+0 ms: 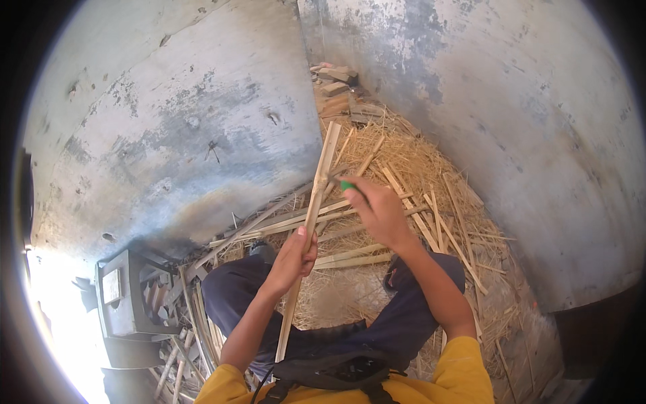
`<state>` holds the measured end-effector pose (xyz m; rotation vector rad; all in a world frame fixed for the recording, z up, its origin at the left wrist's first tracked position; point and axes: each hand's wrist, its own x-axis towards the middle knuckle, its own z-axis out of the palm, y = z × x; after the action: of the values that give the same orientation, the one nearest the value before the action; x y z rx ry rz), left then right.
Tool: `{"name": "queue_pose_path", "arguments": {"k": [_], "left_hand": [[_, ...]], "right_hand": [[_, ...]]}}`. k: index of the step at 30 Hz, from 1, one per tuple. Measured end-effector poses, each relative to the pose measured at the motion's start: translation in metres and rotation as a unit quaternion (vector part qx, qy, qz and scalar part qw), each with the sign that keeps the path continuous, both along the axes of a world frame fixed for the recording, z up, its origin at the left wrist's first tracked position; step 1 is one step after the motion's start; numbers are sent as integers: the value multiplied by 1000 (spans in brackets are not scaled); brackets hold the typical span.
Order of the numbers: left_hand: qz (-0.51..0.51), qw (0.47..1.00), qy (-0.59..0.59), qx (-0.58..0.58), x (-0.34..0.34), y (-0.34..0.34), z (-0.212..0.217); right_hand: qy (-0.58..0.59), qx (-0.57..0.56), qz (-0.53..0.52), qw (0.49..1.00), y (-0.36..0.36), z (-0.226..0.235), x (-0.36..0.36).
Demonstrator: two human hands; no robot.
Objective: The person strips thin layers of wood from a long bamboo pole using a utility knife while sitting on the floor.
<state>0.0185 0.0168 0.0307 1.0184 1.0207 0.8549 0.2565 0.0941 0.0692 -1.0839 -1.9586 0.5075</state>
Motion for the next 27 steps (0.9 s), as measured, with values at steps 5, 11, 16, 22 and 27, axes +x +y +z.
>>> {"name": "queue_pose_path", "arguments": {"k": [5,11,16,22,27], "left_hand": [[17,996,33,83,6,-4,-8],[46,994,70,75,7,-10,-13],[73,968,170,168,6,-13,-12],[89,952,225,188,9,-18,-3],[96,944,246,198,12,-20,1]], "right_hand": [[-27,38,28,999,-12,-15,-18],[-48,74,27,996,-14,-18,-25],[-65,86,5,994,-14,-19,-27],[-78,100,-22,992,-13,-18,-28],[-107,132,-54,984,-16,-11,-32]]}}
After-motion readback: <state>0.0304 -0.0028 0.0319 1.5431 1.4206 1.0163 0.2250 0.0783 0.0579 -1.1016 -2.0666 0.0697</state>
